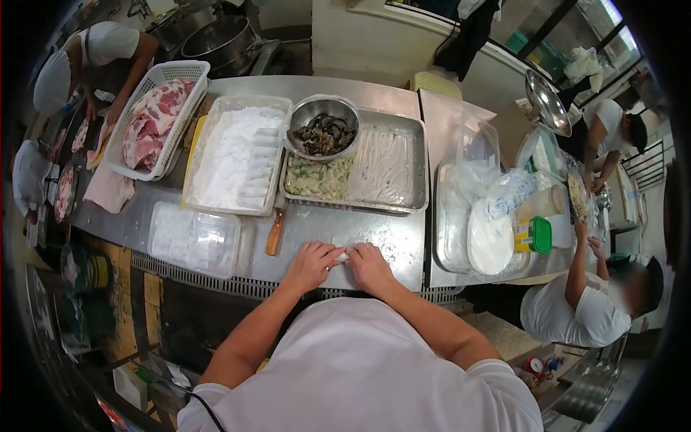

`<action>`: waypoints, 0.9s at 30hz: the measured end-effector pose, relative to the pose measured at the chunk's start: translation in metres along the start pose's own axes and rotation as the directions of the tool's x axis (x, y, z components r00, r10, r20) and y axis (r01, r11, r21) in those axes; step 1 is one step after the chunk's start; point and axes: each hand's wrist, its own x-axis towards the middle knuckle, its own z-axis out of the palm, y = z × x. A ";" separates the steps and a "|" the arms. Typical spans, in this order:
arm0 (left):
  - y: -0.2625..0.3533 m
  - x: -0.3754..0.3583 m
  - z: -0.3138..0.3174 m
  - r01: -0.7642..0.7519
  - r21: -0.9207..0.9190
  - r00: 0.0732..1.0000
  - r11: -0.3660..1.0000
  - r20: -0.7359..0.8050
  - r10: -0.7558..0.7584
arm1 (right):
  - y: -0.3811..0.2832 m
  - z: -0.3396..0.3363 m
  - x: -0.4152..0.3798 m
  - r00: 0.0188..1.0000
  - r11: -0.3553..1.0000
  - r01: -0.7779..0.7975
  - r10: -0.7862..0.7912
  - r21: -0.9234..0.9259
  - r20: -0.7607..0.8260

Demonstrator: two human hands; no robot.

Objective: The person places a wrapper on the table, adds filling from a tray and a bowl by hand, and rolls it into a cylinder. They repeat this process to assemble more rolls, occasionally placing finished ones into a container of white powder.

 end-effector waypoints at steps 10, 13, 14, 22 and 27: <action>0.000 -0.002 0.000 -0.006 0.010 1.000 1.000 -0.017 0.006 | 0.056 -0.105 0.121 0.576 0.656 -0.753 0.613 0.058 0.541; 0.000 -0.002 -0.001 -0.008 0.012 1.000 1.000 -0.021 0.009 | 0.053 -0.103 0.130 0.583 0.662 -0.729 0.467 0.175 0.665; 0.000 -0.004 -0.002 -0.006 0.012 1.000 1.000 -0.027 0.007 | 0.052 -0.102 0.130 0.588 0.631 -0.742 0.450 0.227 0.672; 0.007 -0.014 -0.003 0.025 0.003 0.999 1.000 -0.023 -0.024 | 0.057 -0.108 0.104 0.674 -0.093 -0.720 0.145 0.688 0.725; 0.007 -0.014 -0.002 0.022 0.006 1.000 1.000 -0.020 -0.022 | 0.048 -0.103 0.109 0.691 0.274 -0.723 0.295 0.634 0.660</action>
